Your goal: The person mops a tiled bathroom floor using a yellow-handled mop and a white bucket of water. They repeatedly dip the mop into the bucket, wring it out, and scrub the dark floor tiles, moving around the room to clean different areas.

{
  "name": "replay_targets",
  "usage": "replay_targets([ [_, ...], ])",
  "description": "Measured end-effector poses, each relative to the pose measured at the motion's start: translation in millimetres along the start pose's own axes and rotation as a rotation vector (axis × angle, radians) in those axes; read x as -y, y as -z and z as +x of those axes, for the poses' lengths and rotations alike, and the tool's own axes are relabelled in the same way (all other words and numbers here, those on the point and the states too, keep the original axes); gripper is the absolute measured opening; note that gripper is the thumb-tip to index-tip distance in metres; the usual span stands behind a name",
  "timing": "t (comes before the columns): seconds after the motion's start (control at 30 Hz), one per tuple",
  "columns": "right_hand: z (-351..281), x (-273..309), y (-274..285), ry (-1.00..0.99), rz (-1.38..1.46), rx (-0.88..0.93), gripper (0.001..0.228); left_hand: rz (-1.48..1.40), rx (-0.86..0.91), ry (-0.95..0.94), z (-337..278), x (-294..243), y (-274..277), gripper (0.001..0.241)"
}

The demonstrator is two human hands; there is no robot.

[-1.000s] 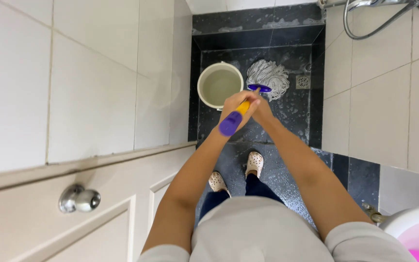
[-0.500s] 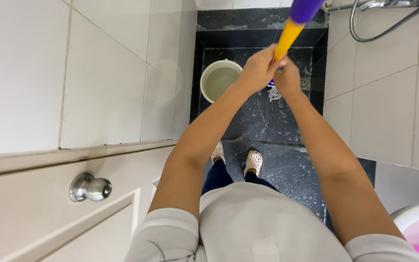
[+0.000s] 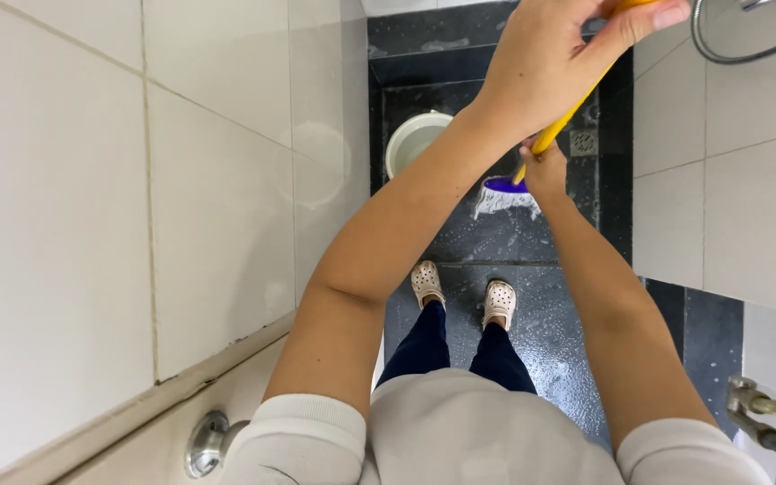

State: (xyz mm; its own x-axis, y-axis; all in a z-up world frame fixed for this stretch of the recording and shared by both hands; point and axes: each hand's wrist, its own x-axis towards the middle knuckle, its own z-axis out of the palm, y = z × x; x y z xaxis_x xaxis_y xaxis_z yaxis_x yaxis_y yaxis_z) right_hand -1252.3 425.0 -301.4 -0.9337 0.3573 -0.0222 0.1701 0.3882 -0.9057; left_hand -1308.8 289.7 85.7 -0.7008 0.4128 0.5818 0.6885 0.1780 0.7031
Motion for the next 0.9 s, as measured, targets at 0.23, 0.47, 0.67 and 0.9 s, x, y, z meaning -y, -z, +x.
replay_targets([
  [0.23, -13.1, 137.2, 27.4, 0.109, -0.104, 0.145, 0.027, -0.279, 0.173, 0.272, -81.7, 114.7, -25.8, 0.054],
  [0.47, -3.6, 271.6, 51.6, 0.504, -0.198, 0.223, 0.018, -0.149, 0.034, 0.275, -72.1, 80.6, 25.1, 0.031],
  [0.67, 5.9, 334.9, 42.4, 0.535, -0.147, 0.266, 0.013, 0.058, -0.067, 0.159, -43.4, 62.1, 70.9, 0.033],
  [0.9, 33.5, 284.5, -28.7, 0.562, -0.064, 0.332, 0.022, 0.077, -0.172, 0.106, -68.2, 99.0, 84.1, 0.03],
])
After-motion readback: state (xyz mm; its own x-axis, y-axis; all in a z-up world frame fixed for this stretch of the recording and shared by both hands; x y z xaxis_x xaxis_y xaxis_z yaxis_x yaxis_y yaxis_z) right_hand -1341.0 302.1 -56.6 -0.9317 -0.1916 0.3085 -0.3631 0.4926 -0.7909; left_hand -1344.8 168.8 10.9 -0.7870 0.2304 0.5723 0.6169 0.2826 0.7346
